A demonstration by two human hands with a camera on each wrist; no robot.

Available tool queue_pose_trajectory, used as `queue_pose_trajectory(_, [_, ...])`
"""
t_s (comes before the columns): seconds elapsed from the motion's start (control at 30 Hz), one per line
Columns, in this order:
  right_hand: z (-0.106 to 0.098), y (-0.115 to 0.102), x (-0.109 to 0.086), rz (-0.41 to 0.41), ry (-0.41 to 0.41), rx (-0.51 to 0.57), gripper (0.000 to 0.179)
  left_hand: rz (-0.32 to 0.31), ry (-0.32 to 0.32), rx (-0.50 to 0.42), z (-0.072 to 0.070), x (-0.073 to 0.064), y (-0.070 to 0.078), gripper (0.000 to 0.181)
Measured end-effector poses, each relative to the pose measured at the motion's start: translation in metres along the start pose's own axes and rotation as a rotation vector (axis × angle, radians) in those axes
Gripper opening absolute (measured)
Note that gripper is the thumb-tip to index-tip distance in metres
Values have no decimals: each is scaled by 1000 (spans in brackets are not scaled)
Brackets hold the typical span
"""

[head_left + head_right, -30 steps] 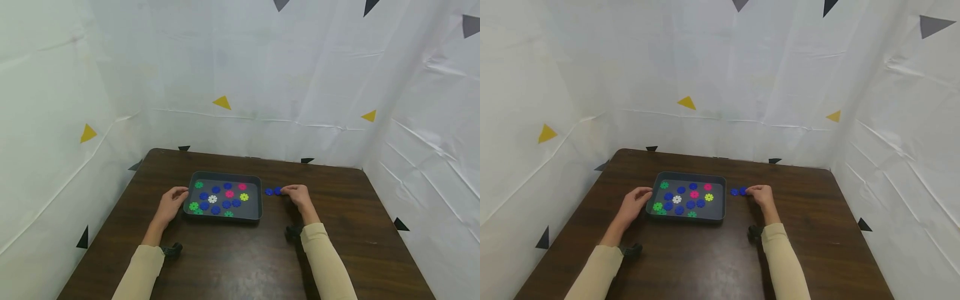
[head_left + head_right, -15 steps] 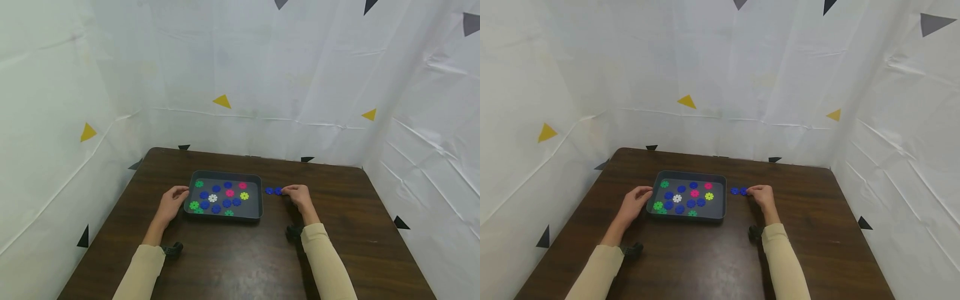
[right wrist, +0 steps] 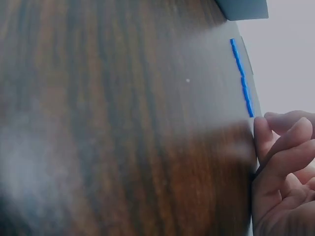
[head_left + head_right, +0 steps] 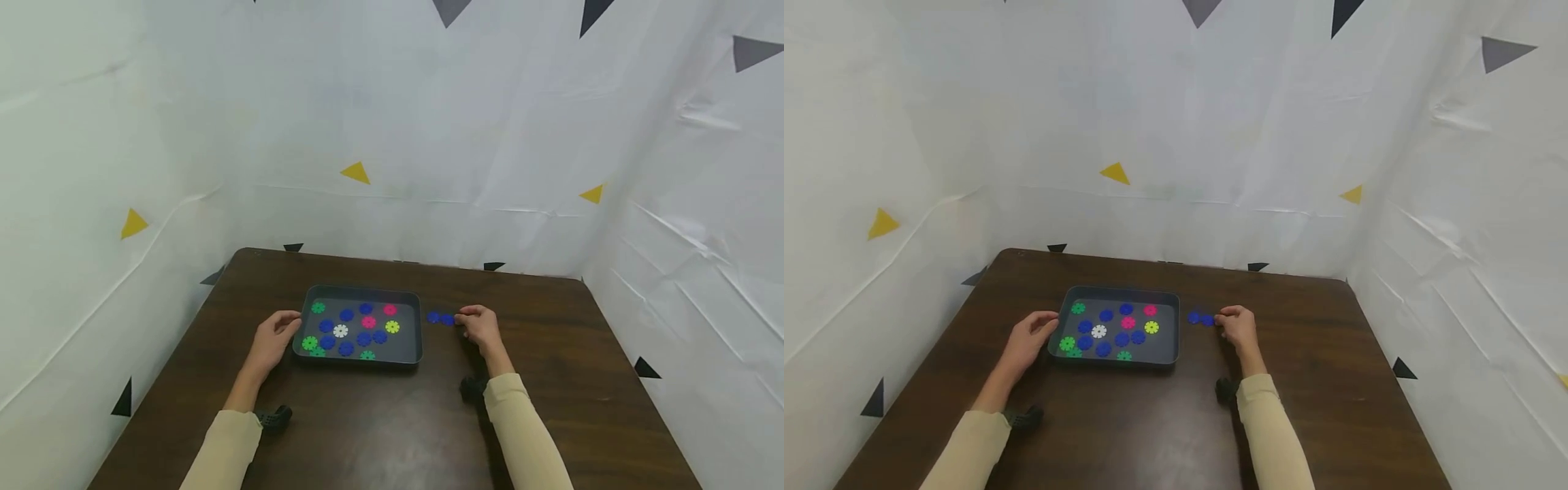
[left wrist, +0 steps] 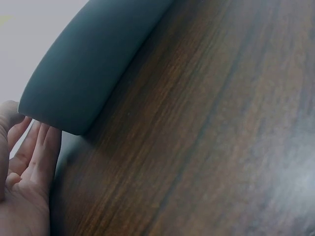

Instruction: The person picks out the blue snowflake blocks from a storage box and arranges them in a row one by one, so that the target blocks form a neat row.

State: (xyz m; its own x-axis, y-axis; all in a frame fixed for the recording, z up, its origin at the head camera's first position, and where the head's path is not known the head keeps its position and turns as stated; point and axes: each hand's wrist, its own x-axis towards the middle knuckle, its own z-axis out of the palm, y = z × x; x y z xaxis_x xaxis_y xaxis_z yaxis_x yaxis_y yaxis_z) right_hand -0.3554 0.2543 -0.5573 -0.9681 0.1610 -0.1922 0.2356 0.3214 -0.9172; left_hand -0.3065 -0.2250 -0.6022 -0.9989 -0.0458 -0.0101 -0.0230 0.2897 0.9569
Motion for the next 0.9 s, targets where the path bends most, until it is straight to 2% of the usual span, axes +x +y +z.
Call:
queue_pose_trajectory(0.13, [5,3,-3,-26,-1,18,29,-3,-3,-1,-4,-4,-6,48])
queue_pose_trajectory(0.4, [4,0,-8,-55,-32,8,30,9,-7,3,-4,-5,-3,46])
queue_pose_trajectory(0.67, [16,-19,-19,-130,-74,-33,39,10,2,10,-5,-3,-2,45])
queue_pose_trajectory(0.9, [31,-38,-37,-215,-139,-71,39,18,4,11,-4,-3,-3,47])
